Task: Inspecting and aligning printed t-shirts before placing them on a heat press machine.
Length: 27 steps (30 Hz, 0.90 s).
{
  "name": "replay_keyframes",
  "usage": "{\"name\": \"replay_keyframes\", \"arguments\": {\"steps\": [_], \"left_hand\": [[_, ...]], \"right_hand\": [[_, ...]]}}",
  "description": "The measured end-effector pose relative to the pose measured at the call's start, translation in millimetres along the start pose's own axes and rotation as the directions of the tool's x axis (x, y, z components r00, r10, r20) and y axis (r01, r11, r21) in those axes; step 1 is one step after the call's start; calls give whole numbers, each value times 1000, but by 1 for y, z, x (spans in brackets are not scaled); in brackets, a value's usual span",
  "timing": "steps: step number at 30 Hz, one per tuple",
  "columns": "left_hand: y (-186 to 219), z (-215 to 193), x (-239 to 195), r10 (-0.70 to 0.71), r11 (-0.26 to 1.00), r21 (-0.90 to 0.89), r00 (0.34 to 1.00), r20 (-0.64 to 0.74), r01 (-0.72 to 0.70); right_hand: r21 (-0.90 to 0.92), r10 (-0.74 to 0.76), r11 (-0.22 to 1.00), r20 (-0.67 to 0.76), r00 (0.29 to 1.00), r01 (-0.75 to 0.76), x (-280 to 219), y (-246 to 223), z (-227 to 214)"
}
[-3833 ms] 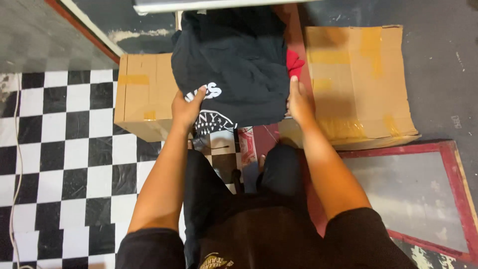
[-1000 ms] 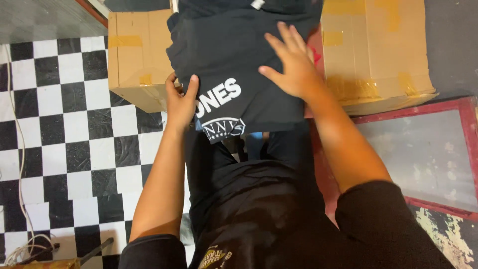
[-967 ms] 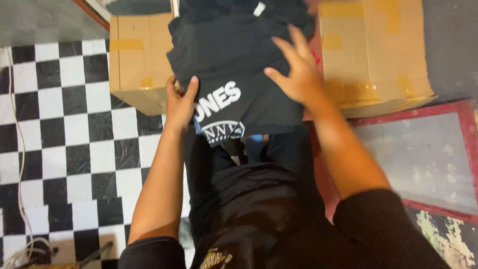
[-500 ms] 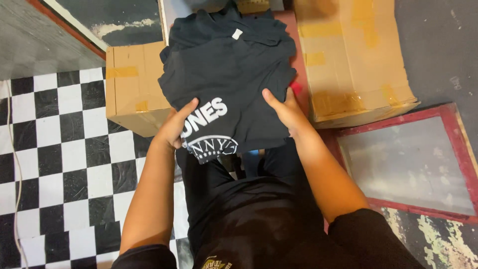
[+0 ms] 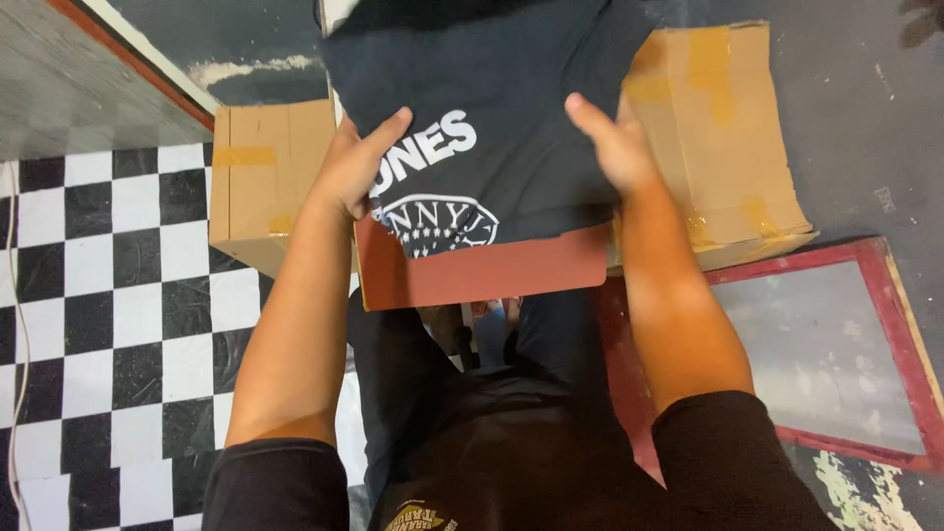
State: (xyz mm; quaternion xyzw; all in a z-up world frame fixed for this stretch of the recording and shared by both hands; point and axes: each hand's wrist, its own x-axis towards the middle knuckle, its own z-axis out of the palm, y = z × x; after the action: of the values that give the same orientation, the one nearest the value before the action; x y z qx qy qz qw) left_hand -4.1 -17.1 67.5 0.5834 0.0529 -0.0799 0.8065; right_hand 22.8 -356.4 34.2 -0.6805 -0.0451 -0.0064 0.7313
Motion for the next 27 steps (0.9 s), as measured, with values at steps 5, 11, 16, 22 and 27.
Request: {"name": "replay_keyframes", "arguments": {"steps": [5, 11, 16, 22, 27], "left_hand": [[-118, -55, -2, -32, 966, 246, 979, -204, 83], [-152, -43, -85, 169, 936, 347, 937, -307, -55], [-157, -14, -115, 203, 916, 400, 869, -450, -7], [-144, -16, -126, 190, 963, 256, 879, -437, -81], [-117, -12, -136, 325, 843, 509, 919, -222, -175]], "right_hand": [[-281, 122, 944, -191, 974, -173, -43, 113, -10], [-784, -463, 564, -42, 885, 258, -116, 40, 36], [-750, -360, 368, 430, 828, 550, -142, 15, 101], [-769, -261, 340, 476, 840, 541, -133, 19, 114], [-872, -283, 253, 347, 894, 418, -133, 32, 56]]}}
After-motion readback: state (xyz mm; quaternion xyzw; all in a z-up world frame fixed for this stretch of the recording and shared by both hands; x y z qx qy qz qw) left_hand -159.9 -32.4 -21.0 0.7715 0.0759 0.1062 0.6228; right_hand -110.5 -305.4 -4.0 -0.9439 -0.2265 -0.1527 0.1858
